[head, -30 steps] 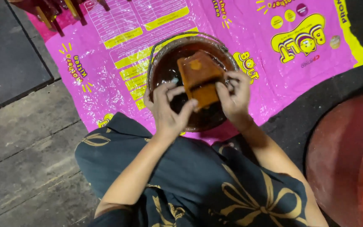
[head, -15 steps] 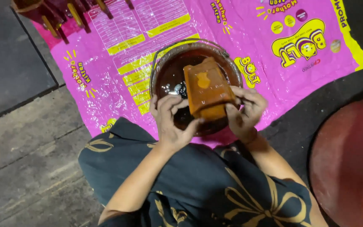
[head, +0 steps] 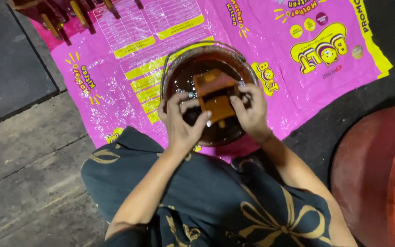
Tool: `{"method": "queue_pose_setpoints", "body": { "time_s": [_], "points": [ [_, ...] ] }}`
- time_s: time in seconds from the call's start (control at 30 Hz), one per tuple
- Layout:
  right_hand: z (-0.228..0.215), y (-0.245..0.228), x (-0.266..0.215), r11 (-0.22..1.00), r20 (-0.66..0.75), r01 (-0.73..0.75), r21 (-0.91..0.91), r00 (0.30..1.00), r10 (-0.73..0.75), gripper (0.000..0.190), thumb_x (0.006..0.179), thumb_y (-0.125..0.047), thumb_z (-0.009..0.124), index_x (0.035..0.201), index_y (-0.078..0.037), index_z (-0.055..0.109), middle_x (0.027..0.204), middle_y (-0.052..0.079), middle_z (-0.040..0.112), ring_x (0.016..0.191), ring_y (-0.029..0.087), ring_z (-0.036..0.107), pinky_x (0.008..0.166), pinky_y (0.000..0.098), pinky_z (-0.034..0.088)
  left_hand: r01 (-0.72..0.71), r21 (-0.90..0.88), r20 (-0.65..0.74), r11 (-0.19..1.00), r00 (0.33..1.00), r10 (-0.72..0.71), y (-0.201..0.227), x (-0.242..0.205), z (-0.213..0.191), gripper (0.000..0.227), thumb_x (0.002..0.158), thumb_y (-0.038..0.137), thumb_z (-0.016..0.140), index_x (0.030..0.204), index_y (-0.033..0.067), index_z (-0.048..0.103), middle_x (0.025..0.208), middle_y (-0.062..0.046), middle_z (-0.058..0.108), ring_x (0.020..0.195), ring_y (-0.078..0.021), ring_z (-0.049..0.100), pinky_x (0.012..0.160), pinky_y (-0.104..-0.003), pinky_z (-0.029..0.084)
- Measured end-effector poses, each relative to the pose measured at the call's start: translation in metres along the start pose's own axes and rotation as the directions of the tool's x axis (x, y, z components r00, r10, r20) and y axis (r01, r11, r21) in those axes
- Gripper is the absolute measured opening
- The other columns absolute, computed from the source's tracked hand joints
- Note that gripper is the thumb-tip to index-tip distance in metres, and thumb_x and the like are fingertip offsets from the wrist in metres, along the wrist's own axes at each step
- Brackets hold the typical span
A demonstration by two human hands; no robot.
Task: Manually staining small wooden components by dipping them into a bowl of dark stain and placing them on a protective sheet to dry.
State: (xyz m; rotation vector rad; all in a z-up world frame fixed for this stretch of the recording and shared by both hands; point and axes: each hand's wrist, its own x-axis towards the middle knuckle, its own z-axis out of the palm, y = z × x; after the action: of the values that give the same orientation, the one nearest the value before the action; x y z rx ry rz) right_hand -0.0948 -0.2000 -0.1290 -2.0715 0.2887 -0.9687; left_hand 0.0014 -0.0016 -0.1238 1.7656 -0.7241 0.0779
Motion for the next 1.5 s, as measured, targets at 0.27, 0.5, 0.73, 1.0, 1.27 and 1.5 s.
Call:
{"method": "queue_pose_setpoints", "body": {
  "time_s": [0.27,0.5,0.73,1.0,1.27,1.5],
  "points": [
    [-0.003,-0.022,0.005,0.985,-0.006,-0.058,0.165,0.998,0.060,0.026,0.093,-0.002,0.071,0.116,0.005,0.061,0.087,0.011,0.060,0.069,0.012,0.045,0.061,0.0249,0.042,-0.110,-0.048,-0.044,0.993,0.993,0.108,0.018,0.002,-0.005,0.063,0.082,0.038,0.087,0.125,0.0095,0.050,0.107,-0.003,0.072,0.115,-0.0278,0.061,0.111,-0.051,0.023],
    [-0.006,-0.026,-0.002,0.978,-0.038,-0.069,0.197,0.996,0.077,0.021,0.095,-0.007,0.072,0.110,0.004,0.064,0.087,0.009,0.058,0.071,0.011,0.046,0.061,0.0230,0.039,-0.158,-0.018,-0.064,0.987,0.986,0.157,0.036,0.003,-0.017,0.058,0.084,0.043,0.084,0.121,0.0107,0.053,0.110,-0.004,0.068,0.116,-0.0278,0.061,0.100,-0.050,0.029],
    [-0.002,0.010,-0.031,0.981,-0.146,0.003,0.193,0.989,0.025,0.049,0.099,-0.008,0.071,0.131,-0.006,0.034,0.124,0.017,0.060,0.109,0.022,0.061,0.075,0.0267,0.041,-0.089,-0.108,-0.069,0.990,0.994,0.082,0.038,-0.001,-0.016,0.066,0.077,0.041,0.090,0.121,0.0098,0.052,0.107,-0.005,0.069,0.114,-0.0300,0.061,0.114,-0.050,0.023],
    [-0.003,-0.034,-0.015,0.992,-0.162,-0.065,0.107,0.983,0.082,0.046,0.103,-0.017,0.068,0.135,-0.009,0.035,0.128,0.012,0.059,0.100,0.014,0.057,0.078,0.0270,0.039,-0.010,-0.217,0.025,0.976,1.000,0.015,0.042,0.007,-0.025,0.071,0.078,0.036,0.089,0.129,0.0107,0.047,0.118,-0.003,0.065,0.115,-0.0230,0.067,0.120,-0.054,0.003],
    [0.003,-0.040,-0.001,0.986,-0.118,-0.117,0.114,0.984,0.131,0.037,0.105,-0.014,0.065,0.133,-0.007,0.041,0.121,0.010,0.051,0.104,0.021,0.060,0.078,0.0311,0.044,0.029,-0.158,0.017,0.987,0.999,-0.027,0.045,0.011,-0.029,0.073,0.077,0.036,0.090,0.129,0.0118,0.045,0.111,-0.001,0.071,0.108,-0.0241,0.071,0.113,-0.048,0.016],
    [0.001,-0.040,-0.007,0.970,-0.077,-0.206,0.130,0.973,0.217,0.041,0.105,-0.012,0.065,0.137,-0.011,0.039,0.134,0.009,0.043,0.111,0.023,0.060,0.087,0.0359,0.046,0.094,-0.087,0.033,0.992,0.995,-0.092,0.045,0.001,-0.023,0.069,0.075,0.033,0.090,0.126,0.0134,0.048,0.102,0.001,0.075,0.112,-0.0215,0.068,0.115,-0.050,0.014]
  ]
}}
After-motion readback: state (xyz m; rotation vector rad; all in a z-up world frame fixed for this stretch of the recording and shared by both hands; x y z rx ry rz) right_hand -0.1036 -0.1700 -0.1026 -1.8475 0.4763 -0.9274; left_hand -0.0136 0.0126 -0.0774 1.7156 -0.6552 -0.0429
